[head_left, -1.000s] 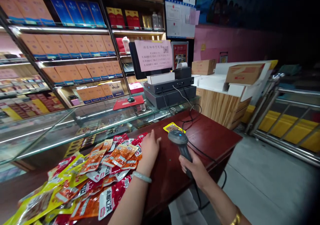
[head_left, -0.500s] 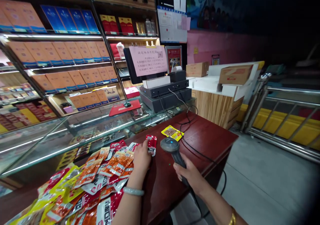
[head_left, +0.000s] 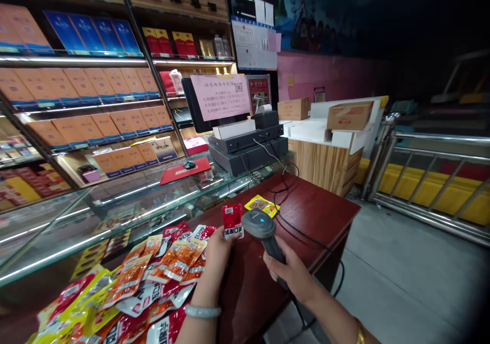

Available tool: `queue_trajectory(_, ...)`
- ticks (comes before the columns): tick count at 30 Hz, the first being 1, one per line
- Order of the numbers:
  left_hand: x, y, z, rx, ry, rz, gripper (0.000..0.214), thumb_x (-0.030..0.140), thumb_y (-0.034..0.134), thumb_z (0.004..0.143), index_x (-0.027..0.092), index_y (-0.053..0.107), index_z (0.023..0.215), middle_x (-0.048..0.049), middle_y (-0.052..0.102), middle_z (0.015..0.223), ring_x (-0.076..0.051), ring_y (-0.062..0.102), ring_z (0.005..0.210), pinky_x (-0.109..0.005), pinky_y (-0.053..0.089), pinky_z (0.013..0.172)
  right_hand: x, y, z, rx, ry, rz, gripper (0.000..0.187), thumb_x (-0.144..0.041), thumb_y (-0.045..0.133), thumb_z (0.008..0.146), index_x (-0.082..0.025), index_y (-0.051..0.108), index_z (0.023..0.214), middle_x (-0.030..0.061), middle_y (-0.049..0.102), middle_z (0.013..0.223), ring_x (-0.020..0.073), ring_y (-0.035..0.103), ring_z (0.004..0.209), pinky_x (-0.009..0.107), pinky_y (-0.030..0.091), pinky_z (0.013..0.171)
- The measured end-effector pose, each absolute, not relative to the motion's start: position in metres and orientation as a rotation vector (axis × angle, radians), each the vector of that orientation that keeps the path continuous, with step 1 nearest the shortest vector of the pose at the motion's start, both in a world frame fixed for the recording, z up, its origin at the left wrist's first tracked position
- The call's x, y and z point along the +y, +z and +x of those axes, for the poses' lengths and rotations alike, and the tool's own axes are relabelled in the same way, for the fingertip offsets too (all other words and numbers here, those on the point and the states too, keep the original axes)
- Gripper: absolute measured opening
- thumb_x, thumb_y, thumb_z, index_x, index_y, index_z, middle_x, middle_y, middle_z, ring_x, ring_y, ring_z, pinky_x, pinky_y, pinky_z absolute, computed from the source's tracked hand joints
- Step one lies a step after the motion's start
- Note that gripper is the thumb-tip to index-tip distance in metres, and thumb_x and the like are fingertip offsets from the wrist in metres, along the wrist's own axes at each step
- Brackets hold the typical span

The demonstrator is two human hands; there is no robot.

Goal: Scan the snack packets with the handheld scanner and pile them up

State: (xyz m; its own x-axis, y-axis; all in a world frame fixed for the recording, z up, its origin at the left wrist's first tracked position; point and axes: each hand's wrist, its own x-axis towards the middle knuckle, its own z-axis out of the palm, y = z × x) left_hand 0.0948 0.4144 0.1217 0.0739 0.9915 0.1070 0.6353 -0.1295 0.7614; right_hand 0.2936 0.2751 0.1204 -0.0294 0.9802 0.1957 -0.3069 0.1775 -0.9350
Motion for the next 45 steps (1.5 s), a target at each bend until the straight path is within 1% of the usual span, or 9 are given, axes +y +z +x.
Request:
queue_trajectory(7, 0.420, 0.116, 0.093, 1.579, 0.886, 1.833, 0.023, 0.032, 0.076, 0.077, 0.019, 0.076, 0.096, -0.0082, 0.081, 0.090, -0.027, 0.075, 0.086, -0.033, 0.052, 0.078, 0.272, 0.122, 0.295, -1.144, 1.247, -0.838, 0.037, -0.055, 0.075, 0.090, -0.022, 0.060, 0.100, -0.0066, 0.049, 0.072, 0.0107, 0.040, 0.055, 0.026, 0.031, 0.054)
queue_trajectory(13, 0.410, 0.105, 0.119, 1.013, 1.041, 1.410, 0.081, 0.015, 0.084, 0.065, 0.020, 0.060, 0.142, -0.0128, 0.072, 0.131, -0.025, 0.073, 0.111, -0.038, 0.056, 0.097, 0.268, 0.117, 0.298, -1.039, 1.253, -0.914, 0.044, -0.059, 0.079, 0.085, -0.022, 0.060, 0.100, -0.0072, 0.049, 0.068, 0.0107, 0.040, 0.052, 0.027, 0.031, 0.054)
queue_trajectory(15, 0.407, 0.104, 0.124, 0.929, 0.999, 1.395, 0.089, 0.012, 0.082, 0.065, 0.023, 0.054, 0.149, -0.0130, 0.066, 0.142, -0.024, 0.071, 0.116, -0.039, 0.055, 0.100, 0.268, 0.115, 0.300, -1.030, 1.245, -0.920, 0.043, -0.059, 0.079, 0.085, -0.022, 0.059, 0.096, -0.0073, 0.048, 0.067, 0.0105, 0.039, 0.052, 0.027, 0.030, 0.053)
queue_trajectory(19, 0.404, 0.116, 0.110, 1.282, 0.901, 1.846, 0.068, 0.019, 0.075, 0.080, 0.024, 0.059, 0.146, -0.0128, 0.072, 0.133, -0.026, 0.068, 0.120, -0.041, 0.049, 0.107, 0.268, 0.114, 0.301, -1.003, 1.259, -0.915, 0.044, -0.058, 0.081, 0.084, -0.022, 0.059, 0.096, -0.0074, 0.048, 0.067, 0.0101, 0.039, 0.052, 0.026, 0.031, 0.053)
queue_trajectory(23, 0.398, 0.132, 0.086, 1.961, 0.580, 2.289, 0.055, 0.023, 0.064, 0.089, 0.012, 0.061, 0.142, -0.0225, 0.069, 0.131, -0.035, 0.059, 0.129, -0.047, 0.039, 0.110, 0.268, 0.115, 0.301, -1.011, 1.265, -0.907, 0.045, -0.058, 0.081, 0.083, -0.021, 0.059, 0.096, -0.0072, 0.049, 0.068, 0.0100, 0.039, 0.053, 0.026, 0.031, 0.053)
queue_trajectory(26, 0.393, 0.137, 0.074, 2.264, 0.286, 2.321, 0.049, 0.042, 0.065, 0.089, 0.009, 0.069, 0.126, -0.0259, 0.066, 0.132, -0.042, 0.054, 0.130, -0.052, 0.037, 0.108, 0.268, 0.115, 0.300, -1.024, 1.273, -0.906, 0.045, -0.059, 0.082, 0.082, -0.021, 0.059, 0.093, -0.0069, 0.049, 0.068, 0.0101, 0.040, 0.053, 0.026, 0.031, 0.053)
queue_trajectory(32, 0.395, 0.136, 0.070, 2.302, 0.181, 2.293, 0.062, 0.060, 0.068, 0.083, 0.011, 0.064, 0.122, -0.0266, 0.061, 0.137, -0.042, 0.051, 0.132, -0.053, 0.034, 0.107, 0.266, 0.112, 0.299, -1.002, 1.286, -0.932, 0.044, -0.057, 0.083, 0.082, -0.022, 0.062, 0.098, -0.0069, 0.050, 0.068, 0.0110, 0.041, 0.053, 0.027, 0.032, 0.053)
queue_trajectory(39, 0.395, 0.143, 0.078, 2.297, 0.385, 2.303, 0.053, 0.048, 0.069, 0.087, 0.010, 0.055, 0.122, -0.0212, 0.074, 0.106, -0.037, 0.066, 0.111, -0.044, 0.038, 0.098, 0.263, 0.106, 0.300, -1.034, 1.290, -0.935, 0.048, -0.057, 0.080, 0.084, -0.021, 0.064, 0.111, -0.0066, 0.051, 0.069, 0.0110, 0.042, 0.053, 0.027, 0.035, 0.054)
queue_trajectory(45, 0.395, 0.150, 0.091, 2.074, 0.726, 2.324, 0.043, 0.043, 0.066, 0.090, 0.017, 0.057, 0.123, -0.0177, 0.076, 0.111, -0.035, 0.068, 0.114, -0.042, 0.039, 0.100, 0.262, 0.104, 0.300, -1.066, 1.301, -0.892, 0.048, -0.057, 0.080, 0.086, -0.021, 0.064, 0.113, -0.0057, 0.051, 0.073, 0.0105, 0.041, 0.055, 0.026, 0.035, 0.053)
